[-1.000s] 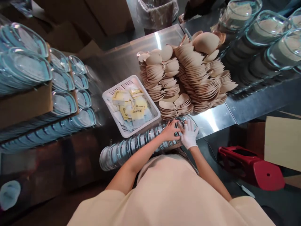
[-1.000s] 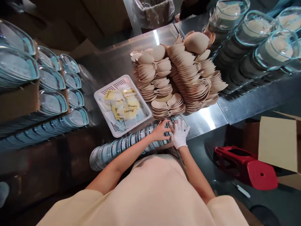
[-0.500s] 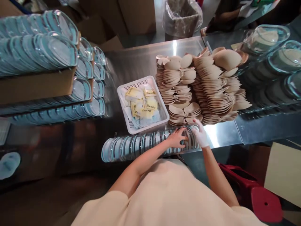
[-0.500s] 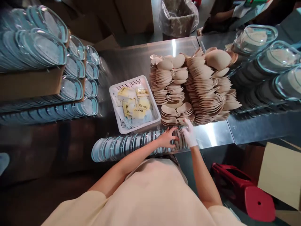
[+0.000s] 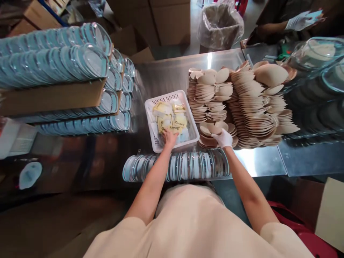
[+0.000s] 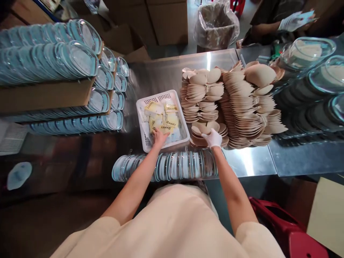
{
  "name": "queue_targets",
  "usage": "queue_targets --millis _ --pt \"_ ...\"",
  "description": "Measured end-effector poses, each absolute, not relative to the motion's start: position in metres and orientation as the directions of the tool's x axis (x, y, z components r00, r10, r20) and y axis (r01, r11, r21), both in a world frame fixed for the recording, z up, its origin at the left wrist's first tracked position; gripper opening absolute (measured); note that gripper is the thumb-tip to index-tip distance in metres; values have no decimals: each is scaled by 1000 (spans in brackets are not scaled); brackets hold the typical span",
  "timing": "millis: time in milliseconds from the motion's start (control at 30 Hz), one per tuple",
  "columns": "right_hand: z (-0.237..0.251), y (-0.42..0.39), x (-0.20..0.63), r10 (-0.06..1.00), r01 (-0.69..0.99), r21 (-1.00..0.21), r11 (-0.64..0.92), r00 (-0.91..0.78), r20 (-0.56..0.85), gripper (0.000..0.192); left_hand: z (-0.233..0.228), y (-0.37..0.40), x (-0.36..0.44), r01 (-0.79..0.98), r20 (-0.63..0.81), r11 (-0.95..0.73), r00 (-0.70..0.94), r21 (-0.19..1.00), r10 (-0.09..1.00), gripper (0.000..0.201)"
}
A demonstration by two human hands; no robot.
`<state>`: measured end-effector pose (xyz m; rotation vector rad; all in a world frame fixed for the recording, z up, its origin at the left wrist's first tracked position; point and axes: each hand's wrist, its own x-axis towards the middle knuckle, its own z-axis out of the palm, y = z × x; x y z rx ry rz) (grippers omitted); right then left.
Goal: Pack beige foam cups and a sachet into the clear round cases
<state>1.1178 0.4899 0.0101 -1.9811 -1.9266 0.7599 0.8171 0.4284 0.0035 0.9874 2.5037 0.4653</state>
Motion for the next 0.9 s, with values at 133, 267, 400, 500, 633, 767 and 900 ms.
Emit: queue_targets --millis 133,267,400,500,633,767,900 --pt "33 412 1157 994 573 -819 -19 -77 -77 43 0 421 793 476 -313 777 -727 411 611 60" --pt "40 322 1169 961 335 -932 137 -274 43 29 10 390 786 521 -294 743 -696 421 655 25" --pt "34 281 1167 967 293 -947 134 -248 61 24 27 371 780 561 -216 704 -694 436 687 19" --pt "29 276 1170 978 266 -962 64 -206 8 31 38 377 795 568 -90 639 -707 518 701 18" --pt "28 275 1177 977 218 -976 -24 -200 -69 38 37 400 865 349 -349 473 -363 809 864 26" --pt "30 270 1184 975 270 -962 -41 -202 -98 46 20 414 947 288 -474 457 -10 842 880 18" --pt "27 281 1183 986 255 -960 -116 -86 -142 63 7 408 980 403 -407 347 70 847 911 17"
